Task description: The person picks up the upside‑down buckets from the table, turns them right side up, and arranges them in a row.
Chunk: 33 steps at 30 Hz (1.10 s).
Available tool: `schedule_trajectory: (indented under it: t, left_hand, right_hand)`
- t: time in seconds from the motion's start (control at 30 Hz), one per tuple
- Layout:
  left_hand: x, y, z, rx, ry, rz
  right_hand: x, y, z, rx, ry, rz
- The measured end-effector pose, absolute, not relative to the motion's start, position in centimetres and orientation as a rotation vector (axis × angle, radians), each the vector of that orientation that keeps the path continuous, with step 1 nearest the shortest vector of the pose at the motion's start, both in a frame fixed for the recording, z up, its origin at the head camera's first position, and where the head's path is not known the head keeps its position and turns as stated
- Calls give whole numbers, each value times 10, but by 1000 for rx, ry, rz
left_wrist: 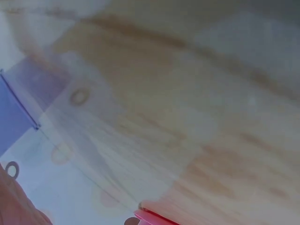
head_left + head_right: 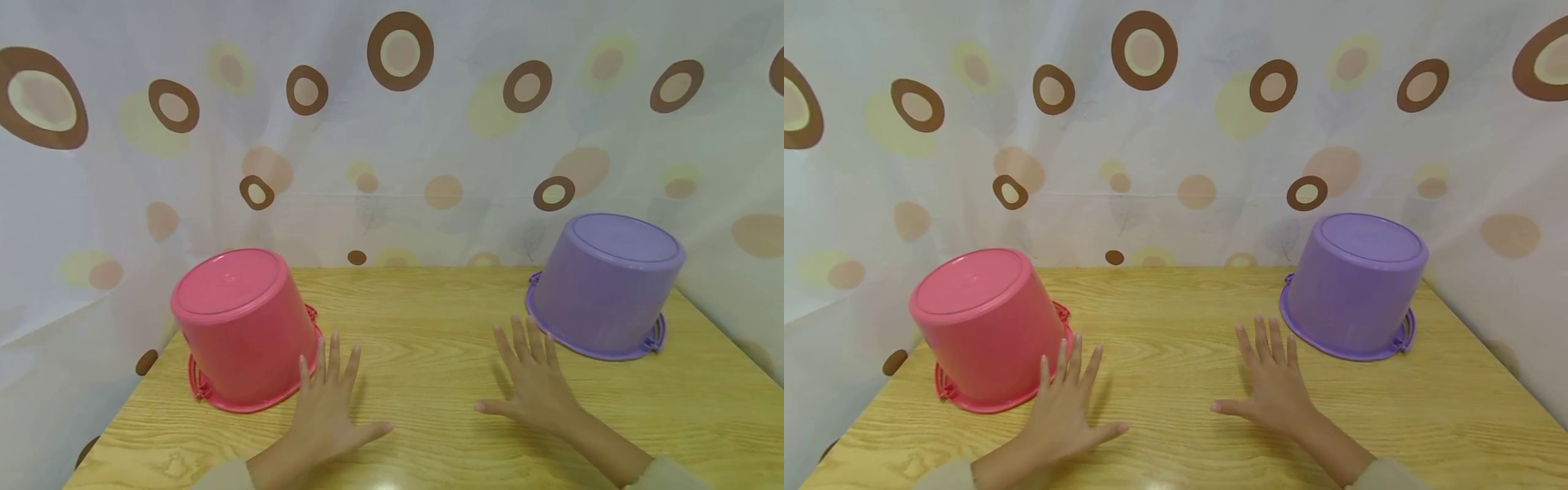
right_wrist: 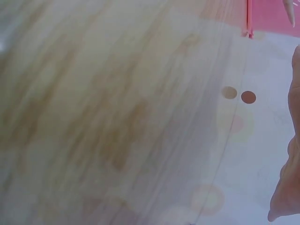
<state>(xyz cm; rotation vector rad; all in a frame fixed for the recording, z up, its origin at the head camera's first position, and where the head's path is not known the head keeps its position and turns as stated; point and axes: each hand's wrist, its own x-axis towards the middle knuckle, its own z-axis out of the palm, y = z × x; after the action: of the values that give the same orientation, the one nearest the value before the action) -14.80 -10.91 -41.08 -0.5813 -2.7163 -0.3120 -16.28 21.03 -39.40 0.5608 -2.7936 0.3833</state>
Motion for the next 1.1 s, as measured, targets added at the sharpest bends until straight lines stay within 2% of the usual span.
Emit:
schedule_trajectory:
  t: [1.1]
  left_hand:
    - [-116,-145,-419,-457,-2831,-209]
  right_hand:
    - [-177,169,-397,802,-2849,508]
